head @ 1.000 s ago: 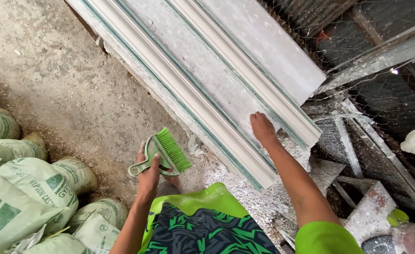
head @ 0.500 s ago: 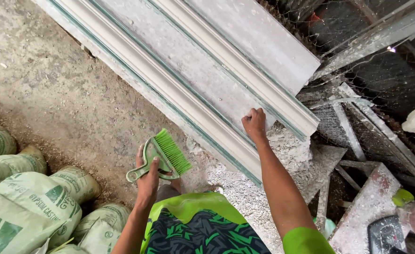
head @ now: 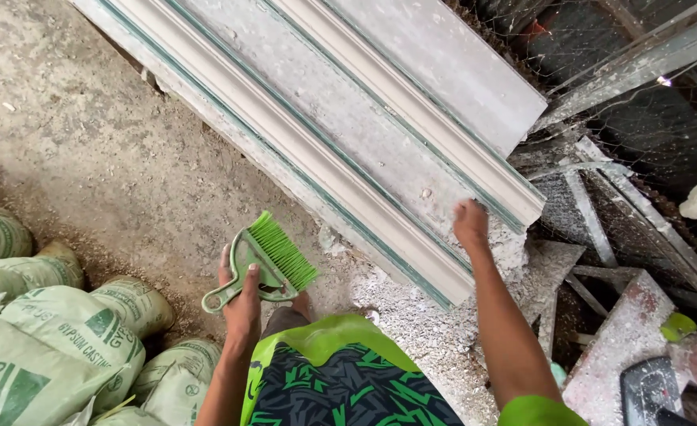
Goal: Cleaning a decorative gypsum molding with a brush and mixing plaster paste in a bowl using a spatula and hands.
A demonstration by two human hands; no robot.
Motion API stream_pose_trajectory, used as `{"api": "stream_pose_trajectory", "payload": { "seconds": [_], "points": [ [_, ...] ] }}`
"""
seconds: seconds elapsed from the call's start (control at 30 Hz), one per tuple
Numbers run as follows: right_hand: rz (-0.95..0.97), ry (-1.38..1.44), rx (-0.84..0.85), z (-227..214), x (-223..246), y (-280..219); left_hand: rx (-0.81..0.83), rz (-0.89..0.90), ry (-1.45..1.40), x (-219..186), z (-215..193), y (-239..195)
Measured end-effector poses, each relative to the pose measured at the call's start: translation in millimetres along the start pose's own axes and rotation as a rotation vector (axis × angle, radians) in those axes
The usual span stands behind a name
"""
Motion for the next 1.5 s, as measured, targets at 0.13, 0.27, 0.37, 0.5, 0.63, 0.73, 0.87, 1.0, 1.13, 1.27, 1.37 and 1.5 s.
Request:
{"api": "stream_pose_trajectory", "payload": {
  "seconds": [0.13,0.27,0.37,0.5,0.63,0.73,0.87,1.0,1.13,1.27,1.37,1.5],
  "points": [
    [0.095,-0.165,-0.062,-45,11,-21,-0.003,-0.002,0.041,7,-10,18],
    [-0.045,-0.353,-0.017,-46,103,-11,0.005,-0.021,0.104,2,-9,27],
    [-0.099,-0.223,-0.004,-19,174,36,0.032,-0.034,0.153,-22,-1,27],
    [-0.286,-0.094,-0.061,26,239,105,0.109,-0.058,0.202,-3,-13,46],
    [-0.261,-0.124,-0.030,54,263,140,0.059,-0.073,0.174,-5,-30,50],
    [-0.232,-0.186,-0.161,63,262,144,0.065,-0.160,0.231,-13,-41,54],
    [-0.371,-0.385,-0.311,65,257,142,0.027,-0.179,0.119,-15,-49,69],
    [-0.602,-0.531,-0.449,60,241,136,0.009,-0.128,0.159,-25,-52,86],
    [-0.588,-0.580,-0.321,51,229,133,0.007,-0.068,0.153,-37,-54,98],
    [-0.510,-0.628,-0.228,34,204,114,0.050,-0.120,0.140,-46,-57,99],
    [-0.343,-0.698,-0.084,6,157,94,0.059,-0.087,0.134,-45,-60,104],
    [0.139,-0.641,-0.061,-70,31,2,0.037,-0.105,0.204,-46,-62,104]
  ]
}}
Point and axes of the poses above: each hand's wrist, its own y-axis towards the middle knuckle, its own z-axis out of the palm, x = y × z, the point moved 2 cm from there along y, towards the middle knuckle, and after that the axes turned 13 degrees about y, right-handed, at the moved point
